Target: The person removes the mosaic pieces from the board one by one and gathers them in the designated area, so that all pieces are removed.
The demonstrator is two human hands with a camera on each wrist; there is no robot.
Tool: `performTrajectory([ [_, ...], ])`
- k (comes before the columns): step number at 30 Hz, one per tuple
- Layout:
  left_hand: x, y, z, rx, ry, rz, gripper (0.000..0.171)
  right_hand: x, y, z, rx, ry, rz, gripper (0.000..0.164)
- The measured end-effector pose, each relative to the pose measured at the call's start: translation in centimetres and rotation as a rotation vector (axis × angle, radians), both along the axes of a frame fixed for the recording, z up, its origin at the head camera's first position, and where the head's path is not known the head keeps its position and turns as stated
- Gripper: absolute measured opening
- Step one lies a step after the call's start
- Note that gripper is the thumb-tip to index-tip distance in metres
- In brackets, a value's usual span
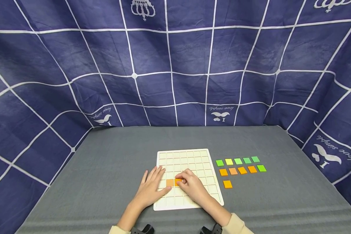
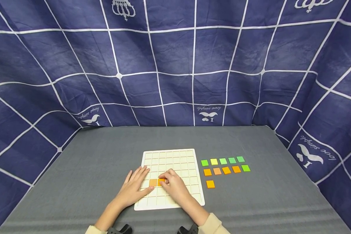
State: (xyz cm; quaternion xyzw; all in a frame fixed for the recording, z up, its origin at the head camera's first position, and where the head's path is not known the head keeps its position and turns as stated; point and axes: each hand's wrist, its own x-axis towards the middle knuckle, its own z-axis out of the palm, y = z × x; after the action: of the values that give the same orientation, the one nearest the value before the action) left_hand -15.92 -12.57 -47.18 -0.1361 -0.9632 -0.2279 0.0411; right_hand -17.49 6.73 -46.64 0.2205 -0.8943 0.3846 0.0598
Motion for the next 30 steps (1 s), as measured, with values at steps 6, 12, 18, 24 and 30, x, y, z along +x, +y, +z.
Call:
performTrajectory([
  [6,0.03,0.09,-0.1,-0.01,-0.017,-0.006,0.077,0.16,0.19,-0.21,-0.014,-0.026,-0.001,0.014],
  [12,0.09,0.07,-0.04,-0.007,-0.012,0.0,0.077,0.14,0.16,-0.27,-0.021,-0.014,-0.005,0.013],
  [18,0.01,-0.02,0.04,-0.013,-0.003,0.007,0.077,-0.03,0.07,-0.23,-0.024,-0.018,-0.008,0.012],
  [24,-0.01,-0.01,0.12,-0.008,-0.005,0.006,0.077,-0.06,0.1,-0.06,-0.019,-0.027,-0.005,0.011],
  [30,0.05,0.0,0.1,-0.007,-0.005,0.006,0.077,-0.02,0.13,-0.19,-0.013,-0.025,0.0,0.011],
])
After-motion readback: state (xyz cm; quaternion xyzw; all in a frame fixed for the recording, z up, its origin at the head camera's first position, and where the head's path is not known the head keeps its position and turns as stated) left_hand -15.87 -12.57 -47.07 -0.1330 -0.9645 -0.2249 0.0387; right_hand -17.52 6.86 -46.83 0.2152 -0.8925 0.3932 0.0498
